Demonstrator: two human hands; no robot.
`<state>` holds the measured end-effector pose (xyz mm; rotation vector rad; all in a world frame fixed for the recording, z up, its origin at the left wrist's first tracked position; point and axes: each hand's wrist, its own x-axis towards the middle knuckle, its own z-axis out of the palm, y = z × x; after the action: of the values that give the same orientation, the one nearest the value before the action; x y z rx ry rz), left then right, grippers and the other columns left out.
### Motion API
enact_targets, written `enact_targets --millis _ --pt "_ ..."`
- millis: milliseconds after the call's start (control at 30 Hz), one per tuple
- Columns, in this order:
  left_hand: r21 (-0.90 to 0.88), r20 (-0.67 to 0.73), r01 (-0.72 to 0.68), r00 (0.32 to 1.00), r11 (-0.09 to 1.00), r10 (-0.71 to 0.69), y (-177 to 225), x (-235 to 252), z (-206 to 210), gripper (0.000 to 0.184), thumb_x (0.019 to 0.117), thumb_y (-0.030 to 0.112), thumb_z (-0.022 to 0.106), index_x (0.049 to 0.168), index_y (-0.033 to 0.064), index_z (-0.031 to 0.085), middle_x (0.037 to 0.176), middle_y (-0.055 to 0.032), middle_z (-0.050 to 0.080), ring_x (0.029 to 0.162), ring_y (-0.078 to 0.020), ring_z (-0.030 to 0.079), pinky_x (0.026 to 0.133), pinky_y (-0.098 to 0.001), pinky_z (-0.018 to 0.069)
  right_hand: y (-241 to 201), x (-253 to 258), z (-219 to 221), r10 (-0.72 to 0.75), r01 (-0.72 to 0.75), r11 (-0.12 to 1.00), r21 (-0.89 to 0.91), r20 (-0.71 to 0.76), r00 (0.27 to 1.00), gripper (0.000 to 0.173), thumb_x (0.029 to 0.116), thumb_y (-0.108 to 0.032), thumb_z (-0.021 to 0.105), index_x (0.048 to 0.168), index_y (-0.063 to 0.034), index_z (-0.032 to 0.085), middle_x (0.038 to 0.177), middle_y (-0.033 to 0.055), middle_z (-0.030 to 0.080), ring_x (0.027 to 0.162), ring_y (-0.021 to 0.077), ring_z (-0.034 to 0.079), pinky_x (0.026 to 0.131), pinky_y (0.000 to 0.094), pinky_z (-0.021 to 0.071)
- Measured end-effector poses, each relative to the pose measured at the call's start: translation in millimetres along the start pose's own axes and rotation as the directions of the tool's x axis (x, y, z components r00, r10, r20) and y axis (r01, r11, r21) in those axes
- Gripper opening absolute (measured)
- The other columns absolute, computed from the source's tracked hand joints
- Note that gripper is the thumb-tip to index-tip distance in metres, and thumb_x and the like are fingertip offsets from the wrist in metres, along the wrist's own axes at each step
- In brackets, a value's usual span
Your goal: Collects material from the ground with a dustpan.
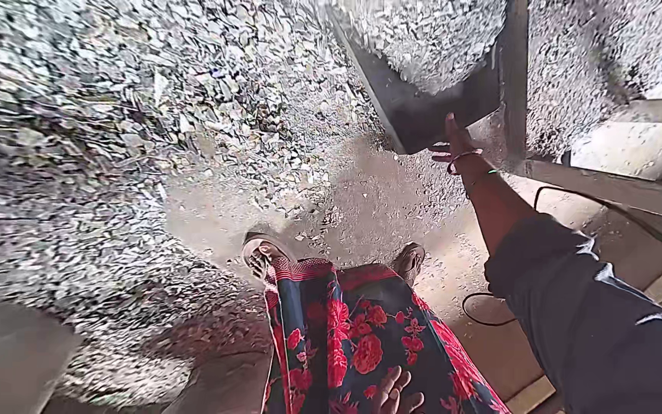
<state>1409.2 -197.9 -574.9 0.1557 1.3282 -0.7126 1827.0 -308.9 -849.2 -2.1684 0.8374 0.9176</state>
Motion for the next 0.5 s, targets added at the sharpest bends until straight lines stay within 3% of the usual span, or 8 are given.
enact_targets --millis 67,133,267,400,500 --pt "0.034 -0.023 -0.012 1.000 0.999 0.013 1.4 2.4 2.9 0.048 0.1094 0.018 0.023 0.152 -0.0042 0.027 0.141 -0.0171 0.052 0.110 -0.0197 0.065 0.091 -0.0375 0.0552 2.1 -21.7 -2.9 -0.022 0.028 0.994 -0.106 0.062 0.998 0.067 0.1098 -0.052 0.033 0.151 -0.0006 0.039 0.137 0.0240 0.061 0.110 0.0349 0.069 0.090 0.0500 0.0566" --pt "0.066 -0.036 -0.031 0.999 0.997 0.034 4.5 2.4 4.7 0.047 0.1092 0.016 0.024 0.151 -0.0052 0.029 0.142 -0.0203 0.050 0.109 -0.0204 0.065 0.090 -0.0370 0.0548 6.5 -55.9 -3.6 -0.017 0.043 0.983 -0.180 0.143 0.990 0.058 0.1123 -0.044 0.028 0.151 -0.0034 0.042 0.138 0.0226 0.061 0.114 0.0362 0.066 0.093 0.0522 0.0521" --pt "0.127 -0.034 -0.069 0.997 0.989 0.074 14.5 0.4 5.5 0.045 0.1097 0.013 0.028 0.151 -0.0049 0.034 0.145 -0.0249 0.047 0.111 -0.0248 0.063 0.090 -0.0389 0.0539 22.1 -104.6 -0.6 0.056 0.032 0.940 -0.339 0.248 0.967 0.047 0.1124 -0.031 0.037 0.151 -0.0051 0.045 0.137 0.0232 0.061 0.115 0.0363 0.064 0.095 0.0515 0.0507" --pt "0.240 -0.011 -0.172 0.984 0.955 0.180 21.4 -5.2 -0.7 0.045 0.1086 0.010 0.034 0.150 -0.0070 0.037 0.145 -0.0292 0.046 0.109 -0.0273 0.064 0.088 -0.0392 0.0542 23.7 -154.7 1.6 0.199 -0.082 0.897 -0.433 0.234 0.952 0.047 0.1124 -0.032 0.037 0.151 -0.0054 0.045 0.140 0.0204 0.059 0.121 0.0330 0.063 0.099 0.0497 0.0494" --pt "0.364 0.016 -0.220 0.973 0.905 0.230 19.8 -7.4 -10.7 0.045 0.1092 0.012 0.038 0.149 -0.0085 0.038 0.142 -0.0326 0.050 0.111 -0.0344 0.064 0.092 -0.0453 0.0539 28.6 -185.8 -3.8 0.249 -0.143 0.892 -0.428 0.202 0.947 0.046 0.1123 -0.030 0.039 0.151 -0.0052 0.044 0.141 0.0220 0.058 0.123 0.0353 0.061 0.100 0.0506 0.0480"
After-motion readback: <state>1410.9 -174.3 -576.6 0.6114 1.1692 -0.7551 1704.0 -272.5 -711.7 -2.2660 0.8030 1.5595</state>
